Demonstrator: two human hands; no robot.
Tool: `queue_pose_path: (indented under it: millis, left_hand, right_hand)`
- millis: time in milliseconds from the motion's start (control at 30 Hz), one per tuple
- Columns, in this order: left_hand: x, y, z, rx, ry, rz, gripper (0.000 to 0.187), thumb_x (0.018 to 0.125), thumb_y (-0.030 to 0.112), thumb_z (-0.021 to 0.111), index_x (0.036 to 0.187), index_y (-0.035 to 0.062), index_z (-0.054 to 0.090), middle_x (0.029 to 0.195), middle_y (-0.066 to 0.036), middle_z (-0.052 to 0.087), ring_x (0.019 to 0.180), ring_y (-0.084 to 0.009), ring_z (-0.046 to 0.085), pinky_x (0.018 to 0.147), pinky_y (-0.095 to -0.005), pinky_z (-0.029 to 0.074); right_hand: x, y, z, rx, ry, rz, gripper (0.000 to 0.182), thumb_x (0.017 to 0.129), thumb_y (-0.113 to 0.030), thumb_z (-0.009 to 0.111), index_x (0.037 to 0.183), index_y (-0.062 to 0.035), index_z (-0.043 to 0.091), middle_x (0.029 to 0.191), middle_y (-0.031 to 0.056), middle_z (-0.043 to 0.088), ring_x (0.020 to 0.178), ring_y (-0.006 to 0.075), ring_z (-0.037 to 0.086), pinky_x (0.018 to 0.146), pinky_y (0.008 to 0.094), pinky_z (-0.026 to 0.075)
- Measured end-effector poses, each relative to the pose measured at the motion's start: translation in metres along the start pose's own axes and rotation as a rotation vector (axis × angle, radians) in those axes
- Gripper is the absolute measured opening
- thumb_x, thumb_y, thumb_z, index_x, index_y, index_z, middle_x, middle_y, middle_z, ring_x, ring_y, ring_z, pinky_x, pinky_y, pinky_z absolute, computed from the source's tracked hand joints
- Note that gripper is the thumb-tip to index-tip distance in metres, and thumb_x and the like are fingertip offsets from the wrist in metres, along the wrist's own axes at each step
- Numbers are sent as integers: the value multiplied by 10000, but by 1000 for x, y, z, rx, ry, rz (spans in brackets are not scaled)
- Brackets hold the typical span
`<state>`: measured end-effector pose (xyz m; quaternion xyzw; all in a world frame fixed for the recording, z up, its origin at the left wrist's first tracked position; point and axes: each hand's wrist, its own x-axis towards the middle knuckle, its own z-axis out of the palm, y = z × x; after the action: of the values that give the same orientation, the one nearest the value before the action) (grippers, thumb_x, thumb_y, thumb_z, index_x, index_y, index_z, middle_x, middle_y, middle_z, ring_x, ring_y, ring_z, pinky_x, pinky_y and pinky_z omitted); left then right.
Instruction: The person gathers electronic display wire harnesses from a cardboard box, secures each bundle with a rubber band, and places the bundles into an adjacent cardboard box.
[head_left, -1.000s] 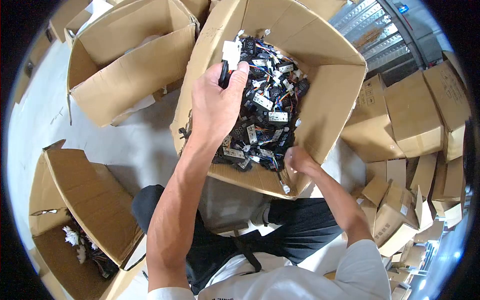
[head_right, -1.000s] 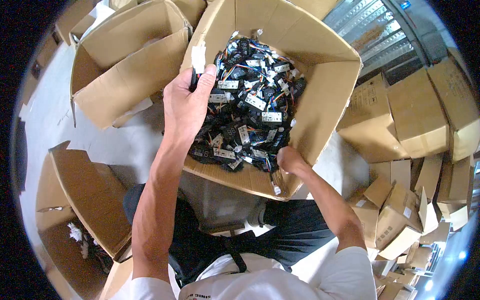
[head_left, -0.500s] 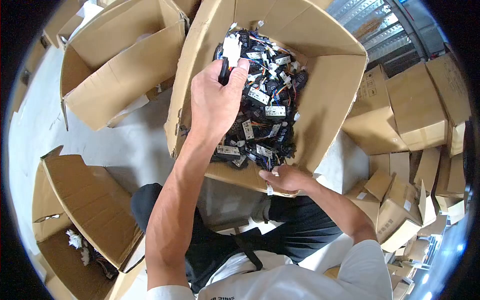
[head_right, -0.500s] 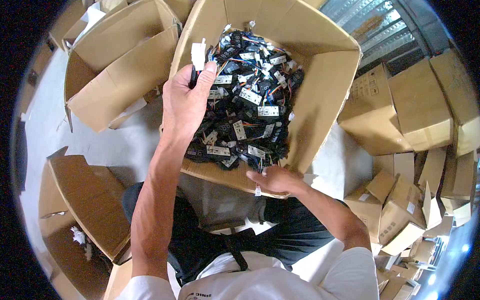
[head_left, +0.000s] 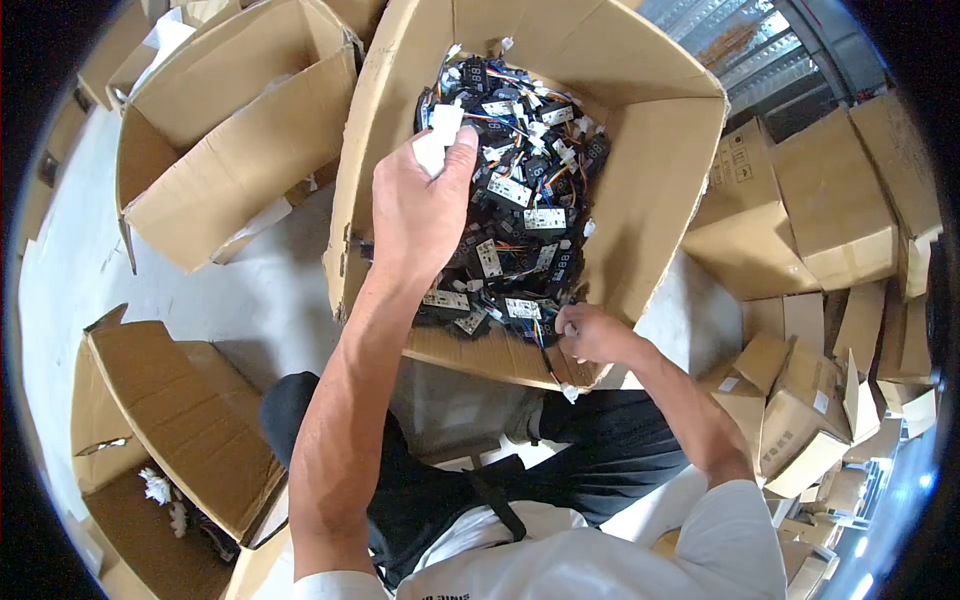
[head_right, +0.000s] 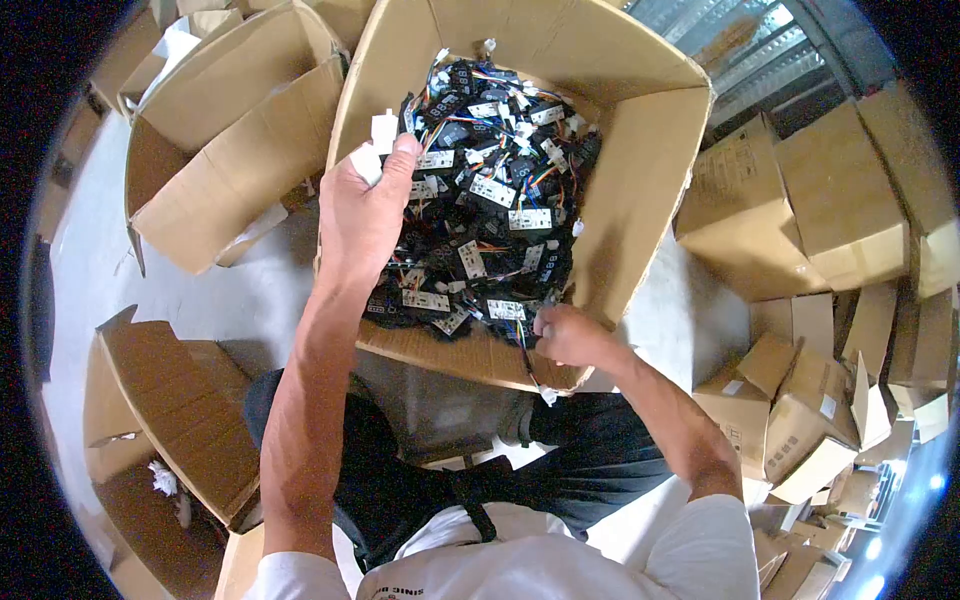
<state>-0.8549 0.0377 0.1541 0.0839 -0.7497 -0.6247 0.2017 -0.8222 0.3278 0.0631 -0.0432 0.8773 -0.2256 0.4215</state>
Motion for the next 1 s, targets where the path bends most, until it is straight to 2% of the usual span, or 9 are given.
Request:
queue_pose_path:
  millis: [133, 333, 433, 600, 667, 800, 833, 867, 1000]
  left_hand:
    - [-5, 2, 4, 14, -35, -20, 268, 939, 221, 653, 880, -40, 675, 636, -43, 603, 619, -97, 513, 597, -312, 449]
    - [-13, -4, 2, -56, -190, 36, 195, 929, 162, 643, 1014, 0, 711, 755, -94, 689, 698, -121, 585, 696, -323, 496]
    - [-11, -7, -2, 41, -231, 14, 216, 924, 178, 639, 1017, -4, 711, 788, -153, 703, 703, -227, 651, 711, -354, 509]
    - [-11, -12, 3, 103, -206, 44, 227, 921, 191, 634, 1007, -4, 710, 807, -187, 705, 733, -312, 681, 720, -382, 516]
    - [-13, -14, 7, 59, -195, 73, 267, 956, 224, 653, 837, -15, 666, 635, 47, 524, 645, -52, 433, 557, -282, 387]
    - [-16, -16, 9, 68, -222, 41, 282, 960, 239, 653, 840, -16, 673, 642, 40, 539, 641, -56, 448, 558, -286, 393]
    - [-16, -18, 10, 67, -222, 22, 293, 962, 254, 653, 843, -13, 680, 648, 34, 554, 639, -60, 461, 563, -284, 399]
    - [-15, -18, 13, 63, -225, 8, 304, 965, 268, 653, 846, -9, 688, 654, 29, 569, 637, -63, 475, 567, -281, 405]
    - [-17, -15, 19, 39, -242, 30, 331, 968, 301, 653, 844, -2, 700, 662, 16, 600, 638, -68, 502, 577, -270, 415]
  right_hand:
    - [3, 2, -1, -173, 202, -186, 204, 827, -180, 616, 979, -47, 644, 831, 181, 625, 766, 330, 655, 727, 438, 528]
    - [-25, -19, 16, -522, -188, -349, 467, 849, -430, 688, 1042, -8, 641, 929, 240, 633, 919, 403, 639, 789, 469, 510]
    - [-45, -31, 30, -480, -71, -324, 595, 829, -496, 720, 1105, 21, 614, 1047, 275, 594, 981, 439, 611, 829, 480, 498]
    - [-44, -17, 62, -462, 28, -351, 458, 832, -302, 705, 1127, 33, 599, 1092, 286, 562, 973, 471, 588, 852, 496, 487]
    - [-40, -12, 65, -501, 98, -382, 391, 824, -229, 694, 1096, 37, 607, 1057, 280, 573, 966, 468, 588, 850, 498, 487]
    - [-28, -18, 3, -305, 225, -309, 213, 825, -86, 611, 1001, 33, 623, 868, 217, 653, 784, 375, 660, 703, 456, 533]
    - [-31, -11, -18, -159, 392, -410, 151, 882, -101, 629, 985, 9, 636, 766, 137, 646, 653, 236, 661, 566, 361, 530]
    - [-49, -34, -43, 134, 326, -211, 120, 925, -123, 659, 954, -7, 649, 749, 67, 614, 618, 96, 606, 510, 257, 494]
    - [-62, -54, -65, 141, 503, -332, 156, 897, -154, 735, 906, -21, 654, 779, 14, 600, 665, 63, 562, 507, 228, 461]
